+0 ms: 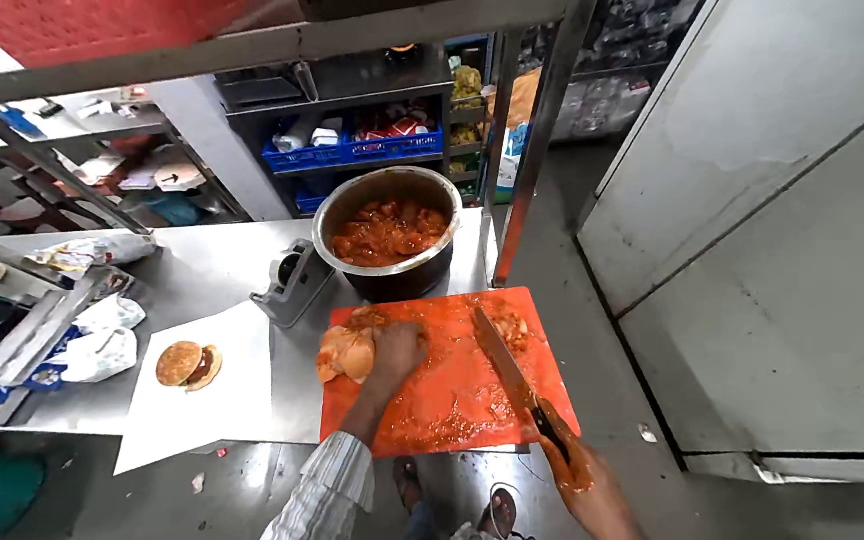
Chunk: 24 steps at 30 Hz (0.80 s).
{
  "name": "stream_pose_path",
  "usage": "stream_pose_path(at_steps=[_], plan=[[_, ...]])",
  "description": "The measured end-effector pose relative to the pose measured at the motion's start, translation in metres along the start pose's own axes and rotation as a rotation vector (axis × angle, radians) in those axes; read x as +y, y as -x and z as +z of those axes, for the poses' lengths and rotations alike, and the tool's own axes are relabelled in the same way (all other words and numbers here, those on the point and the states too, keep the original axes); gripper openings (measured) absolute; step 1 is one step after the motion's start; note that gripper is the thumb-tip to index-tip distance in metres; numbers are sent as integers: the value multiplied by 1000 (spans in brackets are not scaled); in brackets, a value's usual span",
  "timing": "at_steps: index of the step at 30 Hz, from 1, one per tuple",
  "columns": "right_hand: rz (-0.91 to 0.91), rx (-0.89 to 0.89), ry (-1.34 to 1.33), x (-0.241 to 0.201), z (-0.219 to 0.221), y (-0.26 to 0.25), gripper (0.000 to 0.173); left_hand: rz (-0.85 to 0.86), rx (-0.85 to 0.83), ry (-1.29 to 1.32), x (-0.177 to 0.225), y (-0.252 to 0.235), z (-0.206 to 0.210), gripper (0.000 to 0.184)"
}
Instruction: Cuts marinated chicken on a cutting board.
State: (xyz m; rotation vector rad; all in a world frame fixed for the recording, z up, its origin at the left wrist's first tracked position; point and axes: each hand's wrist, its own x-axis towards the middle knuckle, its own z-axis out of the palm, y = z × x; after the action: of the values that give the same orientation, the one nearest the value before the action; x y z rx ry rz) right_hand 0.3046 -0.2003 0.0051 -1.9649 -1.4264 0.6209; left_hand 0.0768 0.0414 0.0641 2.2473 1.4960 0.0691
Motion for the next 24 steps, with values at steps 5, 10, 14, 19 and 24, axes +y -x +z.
stream_pose_path(at_steps=[5,10,14,19,24], plan=[[-21,-61,22,-8,-1,-2,48,-127,74,-18,-15,8,-25,43],[-105,-386,60,-43,18,-2,47,-238,238,-15,-61,16,-55,30],[-21,-538,96,-68,32,-19,51,-230,165,-81,-61,15,-47,30],[74,-270,-2,-38,18,-6,50,-207,161,-85,-75,14,-41,31],[63,-99,0,-41,4,16,52,-104,114,-91,-88,-10,-40,30]])
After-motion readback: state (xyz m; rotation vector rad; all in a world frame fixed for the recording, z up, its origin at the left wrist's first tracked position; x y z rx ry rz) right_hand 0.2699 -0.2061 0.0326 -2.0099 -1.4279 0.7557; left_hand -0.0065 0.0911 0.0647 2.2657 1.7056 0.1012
